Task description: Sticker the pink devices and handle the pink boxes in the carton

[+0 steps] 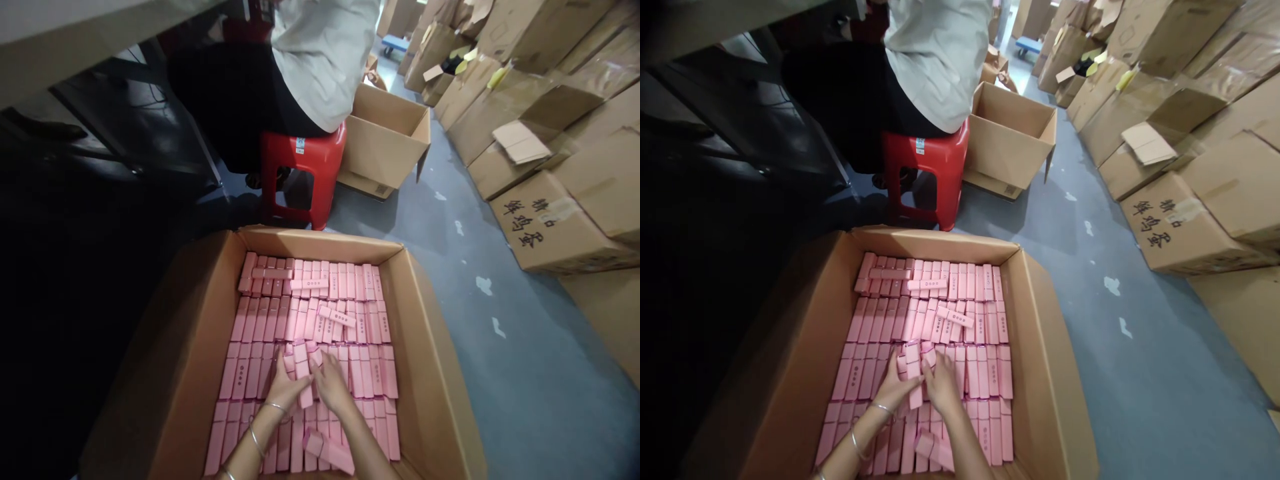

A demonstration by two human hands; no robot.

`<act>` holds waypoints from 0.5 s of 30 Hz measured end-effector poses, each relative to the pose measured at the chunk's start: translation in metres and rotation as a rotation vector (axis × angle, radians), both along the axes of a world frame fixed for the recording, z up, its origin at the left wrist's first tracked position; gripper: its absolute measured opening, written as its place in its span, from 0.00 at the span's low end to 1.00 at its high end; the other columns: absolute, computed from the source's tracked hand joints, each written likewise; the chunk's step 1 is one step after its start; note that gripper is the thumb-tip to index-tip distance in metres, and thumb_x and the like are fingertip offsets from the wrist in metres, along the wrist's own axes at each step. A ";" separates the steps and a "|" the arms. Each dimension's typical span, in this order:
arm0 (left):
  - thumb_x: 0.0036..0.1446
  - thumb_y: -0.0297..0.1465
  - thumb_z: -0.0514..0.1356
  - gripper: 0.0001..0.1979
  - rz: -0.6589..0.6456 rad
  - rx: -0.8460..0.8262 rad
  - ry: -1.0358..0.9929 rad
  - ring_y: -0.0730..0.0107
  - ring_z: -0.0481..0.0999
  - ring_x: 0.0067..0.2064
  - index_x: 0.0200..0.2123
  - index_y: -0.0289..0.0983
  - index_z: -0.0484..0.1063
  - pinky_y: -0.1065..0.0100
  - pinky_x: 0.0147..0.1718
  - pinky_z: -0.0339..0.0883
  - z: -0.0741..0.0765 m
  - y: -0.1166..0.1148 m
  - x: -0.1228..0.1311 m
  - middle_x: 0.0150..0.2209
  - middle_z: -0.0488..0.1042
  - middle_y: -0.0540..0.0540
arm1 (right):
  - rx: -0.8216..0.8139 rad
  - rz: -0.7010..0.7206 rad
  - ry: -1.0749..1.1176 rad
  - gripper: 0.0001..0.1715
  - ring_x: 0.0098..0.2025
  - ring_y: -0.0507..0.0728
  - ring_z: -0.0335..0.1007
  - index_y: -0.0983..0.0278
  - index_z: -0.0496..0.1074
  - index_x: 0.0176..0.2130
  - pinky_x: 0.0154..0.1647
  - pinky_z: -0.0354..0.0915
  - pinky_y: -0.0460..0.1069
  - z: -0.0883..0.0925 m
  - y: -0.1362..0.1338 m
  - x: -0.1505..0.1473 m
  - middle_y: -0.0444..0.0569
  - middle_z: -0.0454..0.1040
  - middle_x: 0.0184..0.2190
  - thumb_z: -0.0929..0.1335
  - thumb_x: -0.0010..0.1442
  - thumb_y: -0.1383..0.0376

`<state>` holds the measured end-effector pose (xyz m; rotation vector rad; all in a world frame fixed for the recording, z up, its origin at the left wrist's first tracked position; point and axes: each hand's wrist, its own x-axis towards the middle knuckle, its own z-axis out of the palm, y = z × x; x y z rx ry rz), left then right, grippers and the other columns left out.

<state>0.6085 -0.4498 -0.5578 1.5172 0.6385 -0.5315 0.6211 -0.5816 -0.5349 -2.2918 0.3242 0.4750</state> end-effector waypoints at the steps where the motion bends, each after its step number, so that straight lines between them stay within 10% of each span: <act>1: 0.45 0.28 0.65 0.51 0.005 0.022 0.002 0.50 0.59 0.61 0.65 0.33 0.36 0.51 0.58 0.54 -0.002 -0.002 -0.003 0.62 0.54 0.30 | -0.042 0.017 -0.017 0.17 0.55 0.62 0.63 0.64 0.67 0.50 0.55 0.60 0.63 0.003 -0.004 0.011 0.52 0.67 0.53 0.65 0.62 0.60; 8: 0.43 0.22 0.64 0.52 -0.019 0.133 -0.025 0.51 0.49 0.64 0.65 0.33 0.36 0.52 0.61 0.45 -0.015 -0.012 -0.017 0.64 0.49 0.31 | -0.287 0.035 -0.042 0.21 0.57 0.64 0.60 0.63 0.64 0.54 0.56 0.57 0.66 0.003 -0.044 0.093 0.53 0.62 0.57 0.66 0.61 0.62; 15: 0.42 0.21 0.64 0.50 -0.033 0.132 -0.056 0.51 0.50 0.64 0.64 0.32 0.39 0.51 0.61 0.46 -0.017 -0.008 -0.016 0.64 0.50 0.32 | -0.396 -0.243 0.040 0.16 0.50 0.60 0.67 0.65 0.67 0.49 0.50 0.65 0.60 0.001 -0.080 0.044 0.52 0.68 0.51 0.65 0.62 0.61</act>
